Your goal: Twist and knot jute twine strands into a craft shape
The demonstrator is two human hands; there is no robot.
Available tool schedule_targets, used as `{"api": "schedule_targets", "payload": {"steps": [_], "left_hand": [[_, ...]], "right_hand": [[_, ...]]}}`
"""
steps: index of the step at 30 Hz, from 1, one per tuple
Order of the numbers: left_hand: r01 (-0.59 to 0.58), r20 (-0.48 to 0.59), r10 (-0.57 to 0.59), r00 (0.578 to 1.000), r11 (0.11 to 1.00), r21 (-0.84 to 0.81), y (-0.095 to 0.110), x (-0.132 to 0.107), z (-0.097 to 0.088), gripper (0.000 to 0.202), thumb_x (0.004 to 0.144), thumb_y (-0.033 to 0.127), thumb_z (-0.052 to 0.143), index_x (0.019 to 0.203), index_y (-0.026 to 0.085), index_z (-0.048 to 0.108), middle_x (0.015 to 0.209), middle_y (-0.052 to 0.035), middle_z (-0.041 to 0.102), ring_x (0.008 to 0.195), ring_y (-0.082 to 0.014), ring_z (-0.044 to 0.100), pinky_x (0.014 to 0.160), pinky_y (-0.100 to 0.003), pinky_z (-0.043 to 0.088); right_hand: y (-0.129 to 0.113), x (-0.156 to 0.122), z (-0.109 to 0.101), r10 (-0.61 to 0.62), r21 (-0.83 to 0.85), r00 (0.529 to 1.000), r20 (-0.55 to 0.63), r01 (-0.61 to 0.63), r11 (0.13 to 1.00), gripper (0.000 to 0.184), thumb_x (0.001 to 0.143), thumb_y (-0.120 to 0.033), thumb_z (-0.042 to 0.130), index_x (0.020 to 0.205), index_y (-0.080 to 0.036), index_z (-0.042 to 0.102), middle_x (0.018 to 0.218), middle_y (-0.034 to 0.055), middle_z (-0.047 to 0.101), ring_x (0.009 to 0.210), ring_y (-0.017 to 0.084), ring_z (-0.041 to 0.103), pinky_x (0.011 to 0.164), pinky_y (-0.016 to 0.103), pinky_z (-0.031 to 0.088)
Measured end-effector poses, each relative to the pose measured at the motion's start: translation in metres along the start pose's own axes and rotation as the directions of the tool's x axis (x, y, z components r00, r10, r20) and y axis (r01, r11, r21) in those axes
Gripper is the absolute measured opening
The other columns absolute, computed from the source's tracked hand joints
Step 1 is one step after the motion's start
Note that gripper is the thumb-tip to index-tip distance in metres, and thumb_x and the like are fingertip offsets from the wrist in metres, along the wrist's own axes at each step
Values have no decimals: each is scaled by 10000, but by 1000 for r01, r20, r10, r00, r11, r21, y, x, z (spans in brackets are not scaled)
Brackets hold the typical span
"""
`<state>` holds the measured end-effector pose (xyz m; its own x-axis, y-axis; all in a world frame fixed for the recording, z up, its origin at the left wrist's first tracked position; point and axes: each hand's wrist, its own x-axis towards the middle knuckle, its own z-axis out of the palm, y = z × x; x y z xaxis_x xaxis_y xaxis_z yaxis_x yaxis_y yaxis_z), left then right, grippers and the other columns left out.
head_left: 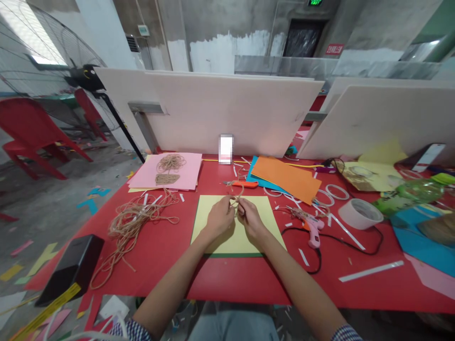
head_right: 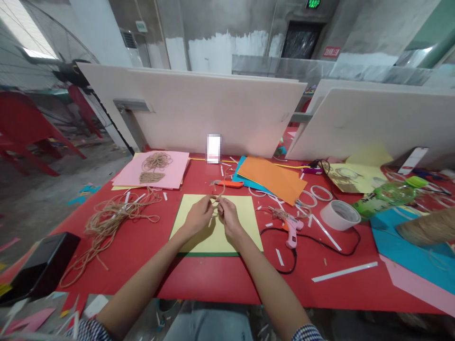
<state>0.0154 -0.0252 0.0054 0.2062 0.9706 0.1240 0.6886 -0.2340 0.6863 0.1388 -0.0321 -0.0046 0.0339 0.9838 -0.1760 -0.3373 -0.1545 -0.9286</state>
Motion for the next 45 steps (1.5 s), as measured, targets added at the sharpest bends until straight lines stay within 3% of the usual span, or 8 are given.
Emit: {"api": "schedule_targets", "payload": {"steps": [9, 14, 25, 28, 32, 37, 41, 45], "left_hand": [[101, -127, -103, 987, 995, -18, -18, 14, -18, 328, 851, 174, 378, 822, 190, 705, 789, -65, 701, 887, -238, 632, 814, -333, 459], [-83, -117, 67, 991, 987, -141, -18, 14, -13, 319, 933, 268, 379, 826, 184, 667, 932, -79, 715, 914, -207, 640, 854, -310, 459], [-50, 61, 44, 997, 993, 105, -11, 10, -5, 335, 943, 254, 380, 698, 188, 600, 701, -67, 648, 651, -185, 565, 637, -284, 333], [-34, 58, 27, 998, 992, 124, -10, 10, -8, 316, 903, 274, 418, 636, 191, 564, 627, -52, 592, 601, -175, 518, 610, -291, 289], [22, 30, -18, 999, 990, -140, -12, 14, -8, 329, 853, 315, 426, 545, 200, 426, 520, 13, 428, 538, -132, 407, 575, -275, 261], [204, 161, -130, 978, 745, -635, -12, 17, -5, 323, 755, 417, 480, 538, 214, 351, 501, 66, 272, 485, -88, 261, 504, -243, 212], [298, 268, -135, 954, 529, -794, -10, 15, -7, 323, 698, 448, 564, 562, 207, 397, 517, 85, 212, 459, -66, 204, 471, -231, 146], [279, 288, -66, 955, 518, -808, -13, 16, -11, 287, 708, 429, 575, 581, 184, 495, 512, 82, 195, 457, -68, 178, 472, -236, 121]], "right_hand": [[-13, 4, -9, -165, -231, 986, -36, 153, 961, 335, 793, -530, 574, 689, -226, 483, 555, -74, 318, 477, 91, 272, 447, 228, 218], [-12, 6, -9, -229, -464, 970, 76, 238, 853, 313, 843, -506, 505, 733, -216, 548, 625, -23, 486, 552, 130, 434, 512, 245, 330], [-17, -11, 1, -179, -943, 949, 258, 288, 167, 251, 992, -255, 374, 794, -208, 522, 719, 37, 615, 619, 158, 487, 591, 277, 220], [-14, -10, 0, -164, -943, 958, 237, 267, 198, 277, 981, -264, 380, 735, -208, 494, 686, 27, 593, 601, 148, 457, 586, 275, 217], [-11, -4, -5, -160, -848, 959, 233, 281, 450, 311, 934, -331, 409, 645, -217, 416, 622, -11, 523, 588, 138, 432, 576, 255, 262], [-14, 1, -8, -175, -613, 938, 298, 329, 718, 300, 862, -427, 464, 642, -224, 437, 594, -37, 458, 566, 135, 403, 560, 255, 308], [-17, 1, -8, -274, -601, 914, 300, 404, 689, 305, 857, -445, 489, 650, -222, 474, 594, -30, 485, 579, 142, 413, 569, 259, 311], [-19, -3, -8, -316, -672, 903, 293, 429, 604, 315, 891, -435, 460, 662, -222, 497, 571, -26, 483, 577, 148, 432, 587, 259, 304]]}}
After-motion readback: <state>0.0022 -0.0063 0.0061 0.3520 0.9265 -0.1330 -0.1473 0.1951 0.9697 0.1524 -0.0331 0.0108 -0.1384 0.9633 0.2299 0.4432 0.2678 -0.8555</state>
